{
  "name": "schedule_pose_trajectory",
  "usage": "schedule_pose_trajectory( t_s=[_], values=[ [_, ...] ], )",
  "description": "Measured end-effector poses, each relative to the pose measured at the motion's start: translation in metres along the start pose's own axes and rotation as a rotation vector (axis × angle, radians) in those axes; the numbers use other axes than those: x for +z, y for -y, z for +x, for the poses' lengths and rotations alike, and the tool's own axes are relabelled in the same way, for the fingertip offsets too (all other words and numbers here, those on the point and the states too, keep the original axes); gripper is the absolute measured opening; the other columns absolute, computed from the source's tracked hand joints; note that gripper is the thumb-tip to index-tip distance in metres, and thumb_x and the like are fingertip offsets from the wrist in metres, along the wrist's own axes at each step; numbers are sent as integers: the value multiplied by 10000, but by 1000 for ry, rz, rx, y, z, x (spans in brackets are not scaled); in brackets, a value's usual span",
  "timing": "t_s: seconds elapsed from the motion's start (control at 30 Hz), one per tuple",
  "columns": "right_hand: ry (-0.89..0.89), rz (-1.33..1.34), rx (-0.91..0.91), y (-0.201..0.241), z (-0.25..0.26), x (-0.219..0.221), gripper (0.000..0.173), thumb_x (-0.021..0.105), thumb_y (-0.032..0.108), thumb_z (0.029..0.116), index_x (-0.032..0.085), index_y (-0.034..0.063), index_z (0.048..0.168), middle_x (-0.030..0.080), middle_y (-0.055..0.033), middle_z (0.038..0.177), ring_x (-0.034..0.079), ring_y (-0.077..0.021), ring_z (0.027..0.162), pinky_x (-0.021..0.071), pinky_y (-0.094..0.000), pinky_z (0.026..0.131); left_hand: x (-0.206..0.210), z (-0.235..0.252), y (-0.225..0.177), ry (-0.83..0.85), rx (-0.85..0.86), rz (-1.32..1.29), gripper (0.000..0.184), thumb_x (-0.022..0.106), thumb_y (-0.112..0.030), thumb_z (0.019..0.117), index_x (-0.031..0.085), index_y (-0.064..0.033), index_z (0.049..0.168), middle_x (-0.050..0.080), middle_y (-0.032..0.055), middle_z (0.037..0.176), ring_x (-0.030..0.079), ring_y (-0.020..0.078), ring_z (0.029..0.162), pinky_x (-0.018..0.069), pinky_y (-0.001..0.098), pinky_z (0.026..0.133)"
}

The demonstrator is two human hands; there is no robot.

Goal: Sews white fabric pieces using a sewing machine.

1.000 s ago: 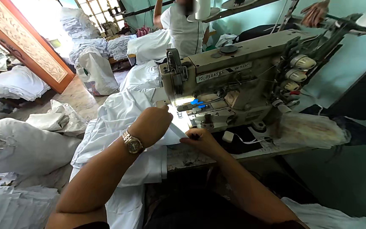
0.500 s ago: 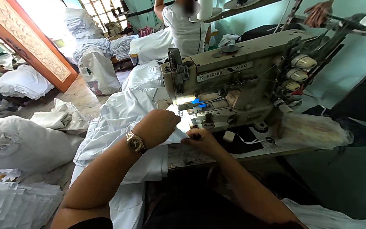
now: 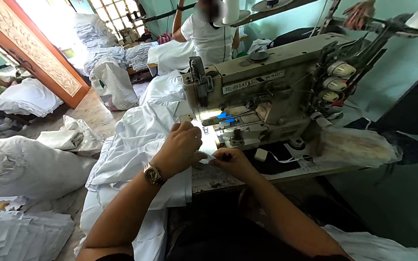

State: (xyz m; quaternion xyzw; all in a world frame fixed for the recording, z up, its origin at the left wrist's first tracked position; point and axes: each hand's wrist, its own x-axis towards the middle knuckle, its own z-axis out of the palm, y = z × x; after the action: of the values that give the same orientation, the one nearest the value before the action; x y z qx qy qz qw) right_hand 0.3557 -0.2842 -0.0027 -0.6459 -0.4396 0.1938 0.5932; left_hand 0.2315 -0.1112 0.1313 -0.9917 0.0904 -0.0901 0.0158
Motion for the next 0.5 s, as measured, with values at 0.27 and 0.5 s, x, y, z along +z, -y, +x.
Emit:
schedule_pose_trajectory(
  t_s=[0.27, 0.5],
  values=[
    [-105, -76, -149, -10, -16, 3, 168, 739, 182, 934, 761, 37, 1017, 725, -47, 989, 653, -19, 848, 546, -171, 779, 53, -5, 21, 26, -42, -158, 287, 803, -332, 854, 716, -121, 1027, 665, 33, 1320, 441, 314, 1429, 207, 669, 1192],
    [-181, -137, -204, -13, -1, 6, 166, 645, 89, 965, 767, 38, 1065, 734, -79, 1048, 697, -72, 877, 592, -225, 803, 78, 7, 44, -102, 49, -35, 295, 606, -63, 952, 755, -226, 1148, 737, -25, 1128, 555, 275, 1327, 245, 689, 1172]
  ],
)
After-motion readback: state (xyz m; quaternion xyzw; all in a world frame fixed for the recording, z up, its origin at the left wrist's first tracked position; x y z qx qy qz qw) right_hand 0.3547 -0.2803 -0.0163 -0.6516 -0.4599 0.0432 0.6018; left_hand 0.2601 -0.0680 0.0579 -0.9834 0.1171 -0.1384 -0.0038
